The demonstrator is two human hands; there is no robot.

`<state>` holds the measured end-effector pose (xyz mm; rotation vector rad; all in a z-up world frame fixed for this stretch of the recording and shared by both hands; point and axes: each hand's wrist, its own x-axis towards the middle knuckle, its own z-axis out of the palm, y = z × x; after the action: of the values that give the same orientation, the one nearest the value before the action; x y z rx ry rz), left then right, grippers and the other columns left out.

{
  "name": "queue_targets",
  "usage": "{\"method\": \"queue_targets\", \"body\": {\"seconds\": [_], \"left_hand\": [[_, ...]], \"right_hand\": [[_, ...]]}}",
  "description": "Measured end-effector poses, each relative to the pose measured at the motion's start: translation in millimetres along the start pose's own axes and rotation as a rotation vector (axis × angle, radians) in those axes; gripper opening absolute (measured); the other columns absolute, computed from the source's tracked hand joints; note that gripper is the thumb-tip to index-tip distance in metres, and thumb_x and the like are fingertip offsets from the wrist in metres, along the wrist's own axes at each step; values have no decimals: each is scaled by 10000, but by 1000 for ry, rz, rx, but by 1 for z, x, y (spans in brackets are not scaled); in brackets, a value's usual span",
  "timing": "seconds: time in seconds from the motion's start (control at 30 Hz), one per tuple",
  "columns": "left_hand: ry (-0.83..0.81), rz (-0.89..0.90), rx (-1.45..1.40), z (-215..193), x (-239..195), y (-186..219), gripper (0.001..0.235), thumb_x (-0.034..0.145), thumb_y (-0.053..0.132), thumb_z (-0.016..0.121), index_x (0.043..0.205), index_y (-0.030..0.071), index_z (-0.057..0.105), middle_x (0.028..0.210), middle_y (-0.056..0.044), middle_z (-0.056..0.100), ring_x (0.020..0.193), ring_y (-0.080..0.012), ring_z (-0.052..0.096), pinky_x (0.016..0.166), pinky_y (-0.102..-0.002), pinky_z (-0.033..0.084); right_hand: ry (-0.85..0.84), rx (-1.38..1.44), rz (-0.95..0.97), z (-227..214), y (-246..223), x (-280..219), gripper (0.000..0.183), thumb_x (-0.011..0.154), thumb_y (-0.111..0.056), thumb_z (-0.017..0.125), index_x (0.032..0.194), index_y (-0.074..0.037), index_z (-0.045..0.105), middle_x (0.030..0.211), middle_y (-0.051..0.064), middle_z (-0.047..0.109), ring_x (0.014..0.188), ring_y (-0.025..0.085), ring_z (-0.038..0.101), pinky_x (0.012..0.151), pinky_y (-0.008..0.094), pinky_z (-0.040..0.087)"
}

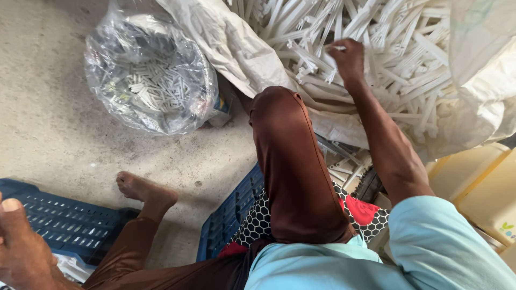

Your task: The person sits on the floor and assembles white plastic components by inserting small cylindrical pieces into larger forked pieces. The person repeatedly picks up parts from a nearby sack and places the assembled units into a blue basket.

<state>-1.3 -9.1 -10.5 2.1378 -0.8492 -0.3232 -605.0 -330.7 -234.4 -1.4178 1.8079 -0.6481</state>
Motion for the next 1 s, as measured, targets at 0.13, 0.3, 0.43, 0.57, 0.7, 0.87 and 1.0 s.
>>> {"method": "queue_targets", "body": {"seconds": [0.13, 0.3, 0.43, 0.57, 0.7, 0.87, 1.0], "left_hand": [[-19, -49, -70, 2, 7, -1, 426, 1036, 29, 678, 1421, -101, 552, 1455, -255, 586, 1292, -326, 608, 1124, -397, 512], [-131, 115, -99, 14, 18, 10, 443, 1004, -28, 625, 1427, -116, 527, 1485, -261, 559, 1343, -334, 617, 1148, -399, 542], [-119, 215, 49, 15, 12, 25, 391, 1021, -3, 635, 1368, -168, 562, 1451, -333, 540, 1301, -405, 638, 1100, -458, 582], [-115, 251, -15, 12, 6, 34, 443, 1073, 147, 700, 1387, -133, 562, 1380, -345, 579, 1271, -411, 643, 1065, -466, 576], [-181, 180, -190, 25, 0, 40, 539, 1070, 371, 755, 1381, -46, 616, 1325, -222, 667, 1272, -309, 684, 1077, -449, 588], [-463, 14, -428, 64, -16, 57, 591, 868, 508, 773, 1268, 79, 697, 1188, -96, 748, 1127, -222, 711, 981, -392, 574], [-768, 88, -783, 119, -46, 84, 516, 956, 483, 676, 1152, 11, 744, 1076, -125, 772, 917, -213, 753, 787, -396, 673]], "right_hand": [[-87, -462, -449, 45, 27, 35, 570, 803, -336, 954, 1205, -15, 709, 1171, 200, 721, 1050, 386, 655, 871, 497, 518], [-166, -683, -92, 91, 38, 45, 639, 687, -374, 914, 1202, -65, 697, 1114, 180, 724, 1039, 385, 689, 853, 497, 552], [-55, -739, -103, 86, 25, 43, 543, 746, -351, 876, 1193, -88, 715, 1006, 172, 745, 920, 352, 721, 782, 451, 579], [-14, -213, 99, 10, -20, 35, 262, 904, -236, 847, 1082, -90, 722, 924, 39, 767, 721, 84, 673, 565, 262, 542], [71, 512, -242, -89, -107, -9, 181, 939, -27, 784, 1077, -77, 678, 914, -10, 639, 695, 61, 532, 530, 228, 421], [-117, 726, -614, -97, -243, -85, 148, 1056, -7, 726, 1135, -41, 605, 963, 15, 575, 663, 66, 461, 548, 221, 358], [-306, 900, -646, -18, -323, -142, 225, 995, -7, 733, 1116, -71, 553, 1087, 29, 624, 684, 58, 479, 540, 221, 365]]}}
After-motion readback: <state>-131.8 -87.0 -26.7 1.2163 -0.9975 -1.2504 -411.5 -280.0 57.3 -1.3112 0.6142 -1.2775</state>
